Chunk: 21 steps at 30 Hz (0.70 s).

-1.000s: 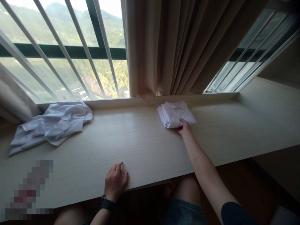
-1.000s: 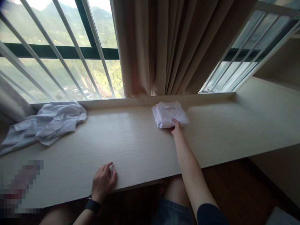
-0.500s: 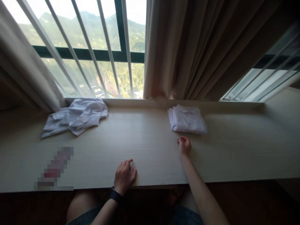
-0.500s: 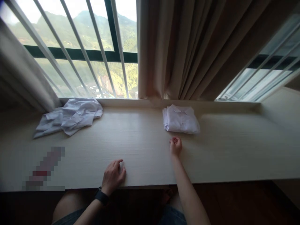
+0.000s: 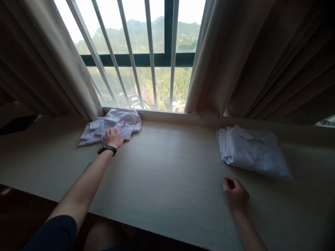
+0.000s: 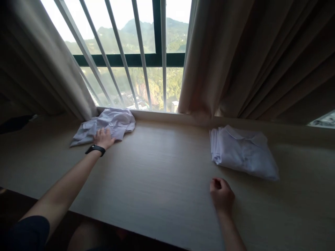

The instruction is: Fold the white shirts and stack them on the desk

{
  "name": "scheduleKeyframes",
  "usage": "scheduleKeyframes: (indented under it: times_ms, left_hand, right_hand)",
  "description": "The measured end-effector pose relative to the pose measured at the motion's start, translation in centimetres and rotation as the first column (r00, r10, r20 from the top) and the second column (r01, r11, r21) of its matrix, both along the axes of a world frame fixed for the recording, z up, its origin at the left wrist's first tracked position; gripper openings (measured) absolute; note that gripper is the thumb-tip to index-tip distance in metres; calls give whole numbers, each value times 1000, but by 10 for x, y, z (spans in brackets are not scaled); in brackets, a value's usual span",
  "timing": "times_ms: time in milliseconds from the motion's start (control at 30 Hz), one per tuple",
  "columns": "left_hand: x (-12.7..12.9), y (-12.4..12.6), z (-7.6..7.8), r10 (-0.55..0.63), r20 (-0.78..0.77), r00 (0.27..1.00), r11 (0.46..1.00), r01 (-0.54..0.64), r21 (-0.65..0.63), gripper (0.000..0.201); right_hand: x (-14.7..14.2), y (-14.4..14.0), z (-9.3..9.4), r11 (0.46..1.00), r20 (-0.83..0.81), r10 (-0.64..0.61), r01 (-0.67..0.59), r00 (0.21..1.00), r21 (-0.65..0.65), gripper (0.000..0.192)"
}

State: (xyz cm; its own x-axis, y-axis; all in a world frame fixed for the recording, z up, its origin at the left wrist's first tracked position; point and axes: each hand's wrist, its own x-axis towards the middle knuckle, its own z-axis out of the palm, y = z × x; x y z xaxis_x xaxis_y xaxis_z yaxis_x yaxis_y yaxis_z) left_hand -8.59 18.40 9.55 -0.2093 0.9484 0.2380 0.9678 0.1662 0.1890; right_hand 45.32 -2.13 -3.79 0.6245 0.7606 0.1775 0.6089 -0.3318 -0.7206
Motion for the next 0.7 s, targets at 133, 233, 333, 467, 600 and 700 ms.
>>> scheduleKeyframes:
  times_ms: [133, 233, 333, 467, 600, 700]
  left_hand:
    - [-42, 22, 5, 150, 70, 986, 986, -145, -80, 42]
    - [-56, 21, 3, 150, 106, 983, 985, -139, -106, 39]
    - [-55, 16, 12, 100, 127, 987, 993, -92, -69, 32]
    - [-30, 6, 68, -16, 117, 993, 996, 6, 93, 29]
    - [25, -21, 169, -244, 290, 925, 933, 142, 330, 26]
    - [79, -59, 250, -379, 660, 649, 900, 93, 426, 16]
  right_hand:
    - [-1, 3, 2, 999, -12, -21, 21, 1000, -24, 34]
    - [0, 4, 4, 999, -7, -30, 30, 1000, -42, 34]
    - [-1, 4, 4, 998, -5, -25, 25, 1000, -58, 33]
    - [2, -1, -2, 998, 3, -8, 8, 1000, -61, 31]
    - [3, 3, 8, 992, -12, 40, -42, 999, -123, 27]
    - [-22, 14, 64, 925, -156, 257, -290, 954, -244, 22]
